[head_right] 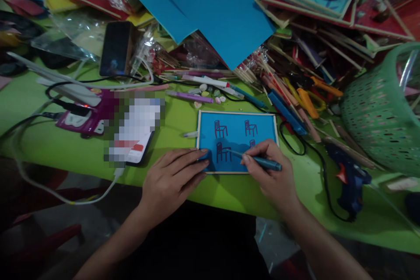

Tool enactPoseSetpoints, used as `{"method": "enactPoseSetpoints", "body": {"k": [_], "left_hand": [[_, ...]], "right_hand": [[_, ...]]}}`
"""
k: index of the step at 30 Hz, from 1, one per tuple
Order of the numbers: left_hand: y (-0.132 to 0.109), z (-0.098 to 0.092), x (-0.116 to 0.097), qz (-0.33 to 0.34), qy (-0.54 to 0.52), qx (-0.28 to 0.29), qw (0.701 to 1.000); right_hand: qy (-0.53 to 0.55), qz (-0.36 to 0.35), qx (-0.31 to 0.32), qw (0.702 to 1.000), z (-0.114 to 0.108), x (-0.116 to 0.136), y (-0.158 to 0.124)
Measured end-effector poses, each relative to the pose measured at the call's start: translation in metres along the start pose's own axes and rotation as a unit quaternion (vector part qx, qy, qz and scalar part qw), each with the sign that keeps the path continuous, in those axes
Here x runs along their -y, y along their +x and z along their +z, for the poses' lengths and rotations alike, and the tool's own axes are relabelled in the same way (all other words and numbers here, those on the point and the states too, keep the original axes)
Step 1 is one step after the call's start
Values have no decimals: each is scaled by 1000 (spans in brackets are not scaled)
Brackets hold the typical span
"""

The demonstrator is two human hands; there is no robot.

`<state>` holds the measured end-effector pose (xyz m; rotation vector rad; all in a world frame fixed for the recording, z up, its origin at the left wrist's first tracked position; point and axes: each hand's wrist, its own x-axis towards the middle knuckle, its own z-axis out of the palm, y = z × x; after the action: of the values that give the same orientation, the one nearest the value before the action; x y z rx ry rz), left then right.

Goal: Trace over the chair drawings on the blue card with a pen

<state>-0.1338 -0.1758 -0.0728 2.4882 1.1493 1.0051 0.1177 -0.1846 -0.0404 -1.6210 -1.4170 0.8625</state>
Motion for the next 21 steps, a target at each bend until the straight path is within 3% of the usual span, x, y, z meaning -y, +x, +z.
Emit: {"method": "enactPoseSetpoints", "body": {"k": [21], "left_hand": [[-1, 1, 1, 3, -1, -5, 1000]], "right_hand": [[6, -9, 13, 1000, 1, -4, -1]]}}
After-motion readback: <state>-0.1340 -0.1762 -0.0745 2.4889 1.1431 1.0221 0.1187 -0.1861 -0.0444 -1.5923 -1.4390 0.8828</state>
